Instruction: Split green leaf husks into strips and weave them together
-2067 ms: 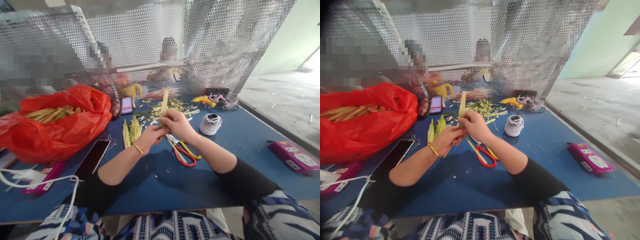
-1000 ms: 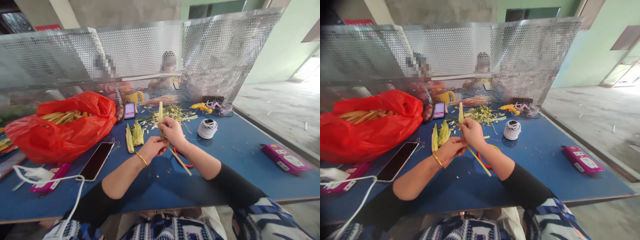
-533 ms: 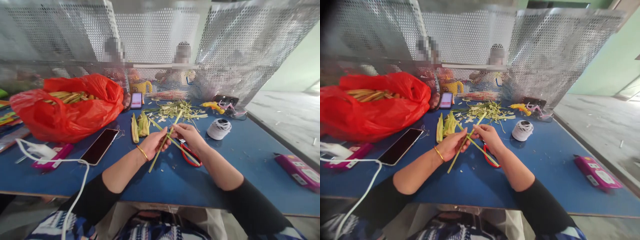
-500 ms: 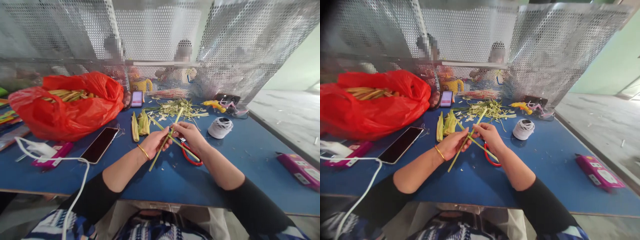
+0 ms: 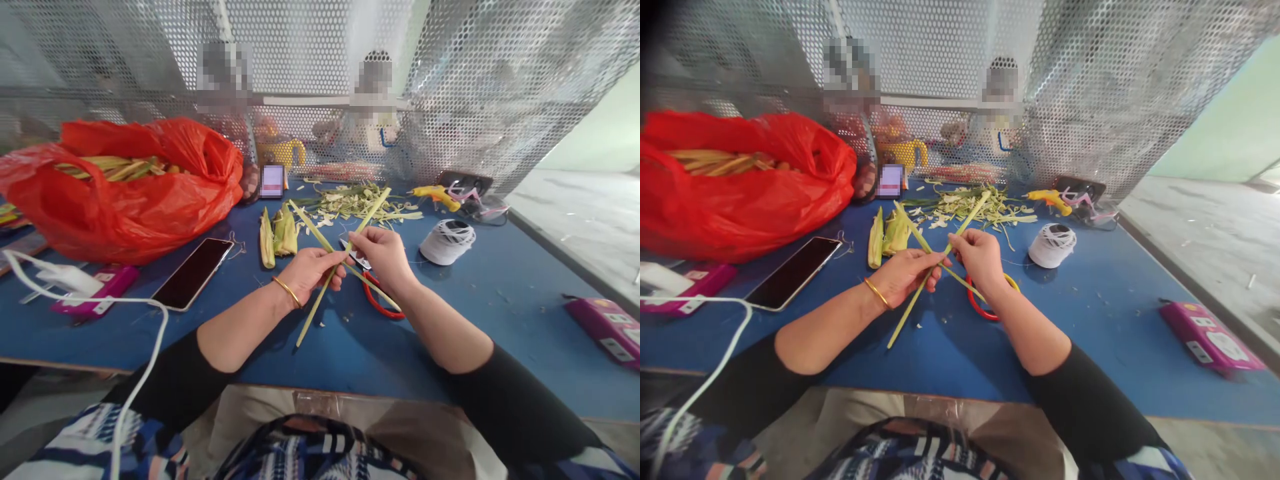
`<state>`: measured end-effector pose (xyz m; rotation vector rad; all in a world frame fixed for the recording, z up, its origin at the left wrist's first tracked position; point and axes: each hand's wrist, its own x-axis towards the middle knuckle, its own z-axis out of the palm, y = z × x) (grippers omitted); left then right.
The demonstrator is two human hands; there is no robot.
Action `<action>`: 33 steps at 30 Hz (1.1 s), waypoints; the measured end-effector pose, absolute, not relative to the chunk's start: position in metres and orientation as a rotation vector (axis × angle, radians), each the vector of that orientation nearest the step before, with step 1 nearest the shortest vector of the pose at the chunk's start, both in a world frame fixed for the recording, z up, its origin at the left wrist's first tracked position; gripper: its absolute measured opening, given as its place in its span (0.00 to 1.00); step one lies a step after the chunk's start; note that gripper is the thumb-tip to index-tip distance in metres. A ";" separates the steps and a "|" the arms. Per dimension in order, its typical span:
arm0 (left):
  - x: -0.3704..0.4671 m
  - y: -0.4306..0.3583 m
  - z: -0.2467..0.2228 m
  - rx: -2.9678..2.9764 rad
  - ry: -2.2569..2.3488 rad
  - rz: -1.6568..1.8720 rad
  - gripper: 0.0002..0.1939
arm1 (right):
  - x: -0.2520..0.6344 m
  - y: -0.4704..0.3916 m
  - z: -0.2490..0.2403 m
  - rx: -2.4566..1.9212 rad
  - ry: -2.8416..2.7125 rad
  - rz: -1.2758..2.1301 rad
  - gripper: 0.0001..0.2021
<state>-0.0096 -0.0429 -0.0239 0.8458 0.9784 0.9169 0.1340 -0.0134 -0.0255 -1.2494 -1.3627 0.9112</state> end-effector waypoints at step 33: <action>-0.030 -0.030 -0.012 0.625 0.806 1.071 0.03 | 0.135 -0.039 -0.018 -1.234 -2.061 0.002 0.08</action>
